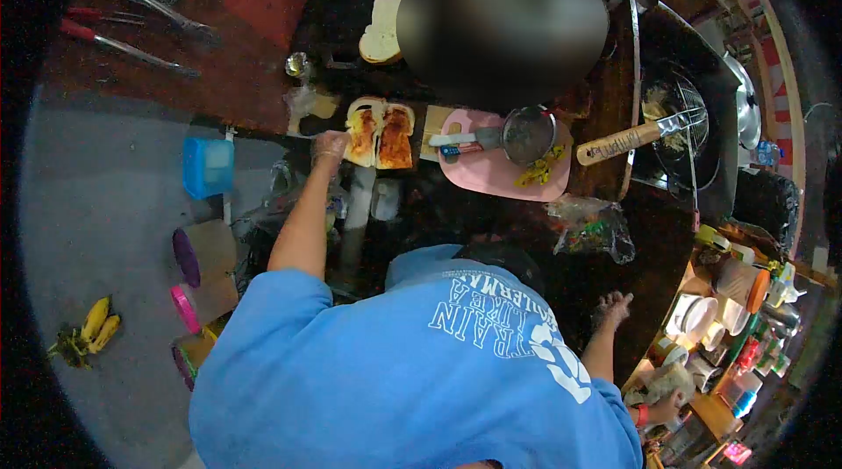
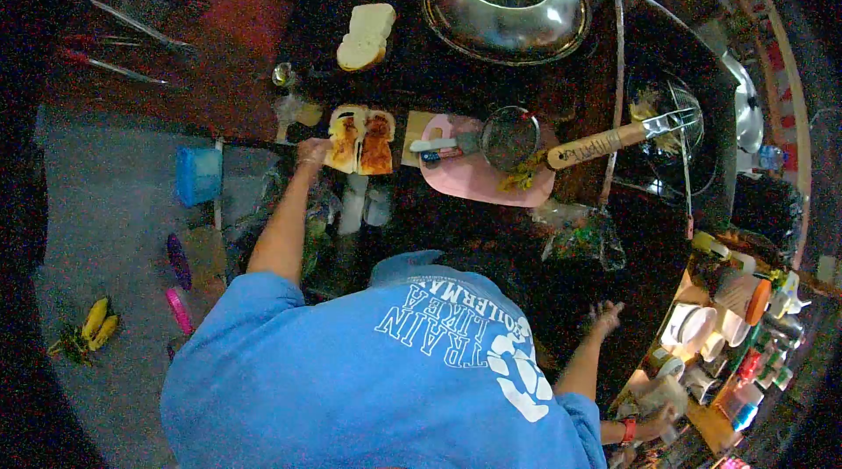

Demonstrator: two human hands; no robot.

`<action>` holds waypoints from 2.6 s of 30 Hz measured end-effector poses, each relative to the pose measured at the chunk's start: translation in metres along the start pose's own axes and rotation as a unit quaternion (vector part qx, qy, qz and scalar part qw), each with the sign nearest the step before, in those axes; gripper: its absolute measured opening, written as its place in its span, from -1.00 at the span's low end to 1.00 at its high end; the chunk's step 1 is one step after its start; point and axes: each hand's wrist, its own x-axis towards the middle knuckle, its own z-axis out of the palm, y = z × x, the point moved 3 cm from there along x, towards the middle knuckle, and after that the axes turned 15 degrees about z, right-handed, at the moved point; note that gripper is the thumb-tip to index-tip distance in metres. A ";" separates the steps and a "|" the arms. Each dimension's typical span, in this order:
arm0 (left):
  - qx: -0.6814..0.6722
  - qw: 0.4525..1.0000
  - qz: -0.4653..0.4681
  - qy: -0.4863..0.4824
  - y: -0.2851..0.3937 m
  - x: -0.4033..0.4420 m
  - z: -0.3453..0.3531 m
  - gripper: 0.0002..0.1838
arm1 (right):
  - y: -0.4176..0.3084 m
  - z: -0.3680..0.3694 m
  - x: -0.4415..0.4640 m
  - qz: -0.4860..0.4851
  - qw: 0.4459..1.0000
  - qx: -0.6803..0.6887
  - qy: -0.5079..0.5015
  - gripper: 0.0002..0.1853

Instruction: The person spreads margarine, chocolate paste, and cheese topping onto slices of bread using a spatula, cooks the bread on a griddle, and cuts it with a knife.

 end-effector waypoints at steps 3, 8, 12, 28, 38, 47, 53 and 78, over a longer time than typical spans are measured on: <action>0.060 0.985 0.128 0.101 0.006 -0.003 0.016 -0.75 | 0.018 0.038 -0.025 -0.058 0.973 -0.223 -0.022 -0.47; 0.015 0.983 0.159 0.087 0.116 -0.044 0.037 -0.80 | 0.059 0.091 -0.048 -0.208 0.849 -0.458 -0.163 -0.54; 0.106 0.986 0.124 0.043 0.138 -0.047 0.074 -0.76 | 0.080 0.148 -0.091 -0.366 0.668 -0.624 -0.177 -0.51; 0.212 0.908 0.362 -0.024 0.200 -0.073 0.063 -0.75 | 0.120 0.382 -0.223 0.316 0.851 -0.097 -0.409 -0.42; 0.094 0.878 0.450 -0.134 0.342 -0.033 0.126 -0.78 | 0.136 0.409 -0.190 0.389 0.832 0.098 -0.384 -0.81; 0.216 0.836 0.434 -0.257 0.406 0.005 0.257 -0.58 | 0.125 0.377 -0.201 0.338 0.858 0.050 -0.383 -0.80; 0.153 0.892 0.328 -0.270 0.423 0.018 0.293 -0.54 | 0.108 0.340 -0.201 0.161 0.881 -0.217 -0.389 -0.68; 0.241 0.863 0.403 -0.190 0.446 0.032 0.291 -0.78 | 0.077 0.281 -0.147 -0.127 0.807 -0.450 -0.361 -0.74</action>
